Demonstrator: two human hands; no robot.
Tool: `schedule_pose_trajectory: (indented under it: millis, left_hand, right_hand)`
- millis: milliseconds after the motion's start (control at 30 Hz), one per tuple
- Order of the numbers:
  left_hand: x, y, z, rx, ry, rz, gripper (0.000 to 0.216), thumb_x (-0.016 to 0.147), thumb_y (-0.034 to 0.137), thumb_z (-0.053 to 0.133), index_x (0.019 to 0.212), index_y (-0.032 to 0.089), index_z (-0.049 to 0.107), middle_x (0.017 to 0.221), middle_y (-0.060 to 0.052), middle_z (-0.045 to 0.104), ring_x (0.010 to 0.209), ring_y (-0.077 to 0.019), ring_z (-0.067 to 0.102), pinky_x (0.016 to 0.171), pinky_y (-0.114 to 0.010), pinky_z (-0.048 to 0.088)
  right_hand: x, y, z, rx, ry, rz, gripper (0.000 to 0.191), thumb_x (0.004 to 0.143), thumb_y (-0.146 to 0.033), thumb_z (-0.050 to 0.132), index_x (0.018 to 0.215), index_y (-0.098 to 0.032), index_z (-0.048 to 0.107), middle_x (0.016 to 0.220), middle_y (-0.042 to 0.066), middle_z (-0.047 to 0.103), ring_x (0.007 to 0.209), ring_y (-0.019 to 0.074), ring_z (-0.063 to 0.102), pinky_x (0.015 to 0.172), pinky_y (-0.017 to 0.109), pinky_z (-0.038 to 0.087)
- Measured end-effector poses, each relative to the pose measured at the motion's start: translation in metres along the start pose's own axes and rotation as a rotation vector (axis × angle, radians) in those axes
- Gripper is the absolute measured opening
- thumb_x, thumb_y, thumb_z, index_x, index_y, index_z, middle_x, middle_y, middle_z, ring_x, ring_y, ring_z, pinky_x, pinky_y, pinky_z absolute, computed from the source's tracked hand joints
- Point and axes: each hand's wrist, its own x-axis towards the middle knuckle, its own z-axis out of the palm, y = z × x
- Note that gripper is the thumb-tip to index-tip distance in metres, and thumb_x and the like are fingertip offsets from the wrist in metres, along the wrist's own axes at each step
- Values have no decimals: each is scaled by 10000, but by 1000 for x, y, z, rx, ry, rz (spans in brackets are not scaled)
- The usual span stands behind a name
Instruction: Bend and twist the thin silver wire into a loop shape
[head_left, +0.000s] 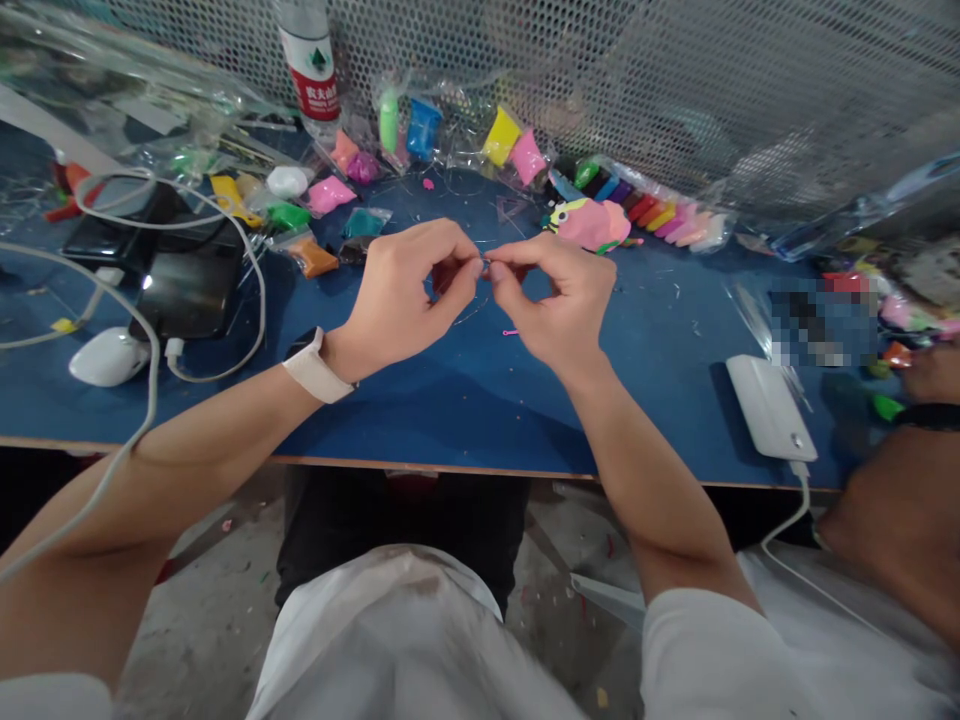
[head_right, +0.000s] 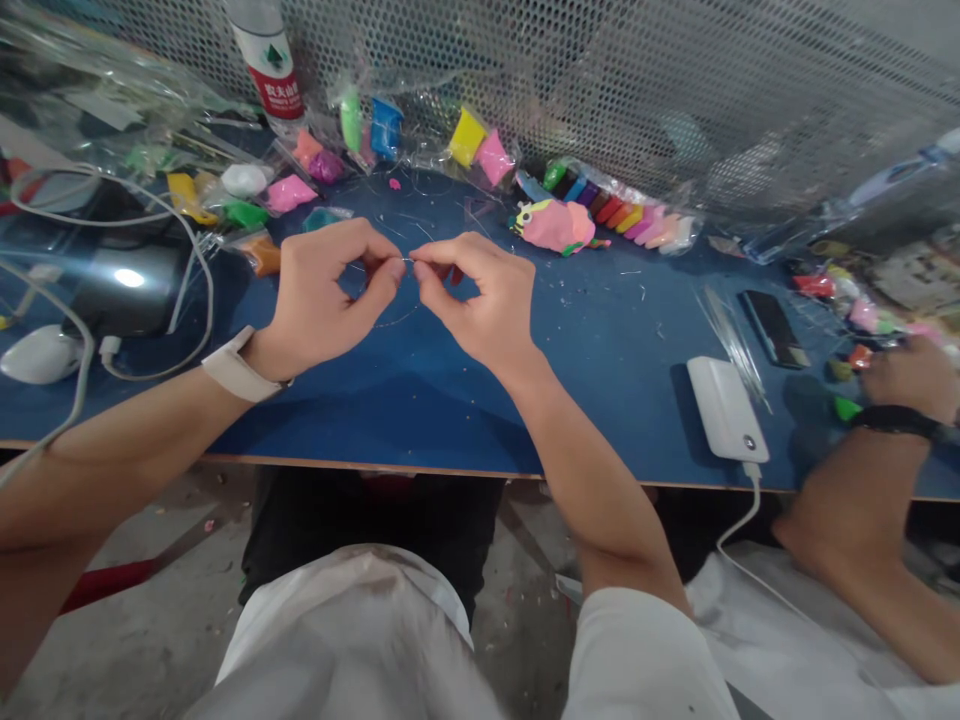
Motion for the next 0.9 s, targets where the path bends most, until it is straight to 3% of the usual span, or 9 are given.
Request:
schedule_pose_trajectory:
  millis: [33, 133, 367, 533, 700, 900]
  left_hand:
    - [0, -1, 1, -30, 32, 81, 251, 1119, 319, 605, 876, 267, 641, 723, 3, 658, 621, -132, 587, 553, -348, 487]
    - [0, -3, 2, -5, 17, 100, 228, 1120, 268, 619, 893, 247, 636, 740, 17, 656, 642, -103, 571, 570, -333, 468]
    - [-1, 8, -2, 19, -78, 18, 256, 1129, 288, 551, 891, 243, 631, 766, -8, 653, 681, -154, 608, 662, -357, 471]
    - [1, 12, 0, 16, -14, 75, 213, 1091, 214, 596, 880, 228, 623, 729, 6, 623, 647, -123, 556, 597, -332, 442]
    - [1, 9, 0, 35, -23, 105, 213, 1107, 207, 609, 898, 244, 624, 739, 14, 636, 645, -107, 558, 577, -332, 449]
    - [0, 12, 0, 4, -49, 23, 214, 1075, 225, 593, 863, 229, 623, 733, 14, 646, 652, -117, 592, 627, -297, 472]
  right_hand:
    - [0, -1, -1, -35, -4, -17, 247, 1105, -384, 632, 1058, -271, 847, 895, 14, 816, 810, 176, 778, 837, 381, 690]
    - [1, -2, -4, -107, -28, -56, 248, 1106, -345, 616, 1043, -276, 845, 879, 13, 820, 814, 179, 784, 843, 381, 681]
    - [5, -6, -13, -199, -68, -164, 245, 1100, -304, 602, 979, -285, 815, 843, 0, 809, 815, 196, 788, 839, 414, 677]
    - [5, -6, -16, -250, -115, -177, 236, 1102, -294, 596, 1011, -293, 813, 846, 1, 806, 830, 200, 784, 853, 413, 677]
    - [5, -3, -14, -234, -108, -190, 267, 1119, -279, 562, 1019, -285, 809, 854, -4, 799, 831, 184, 781, 852, 395, 670]
    - [3, -2, -10, -272, -14, -267, 243, 1085, -221, 583, 933, -265, 767, 805, -20, 775, 768, 160, 754, 821, 366, 666]
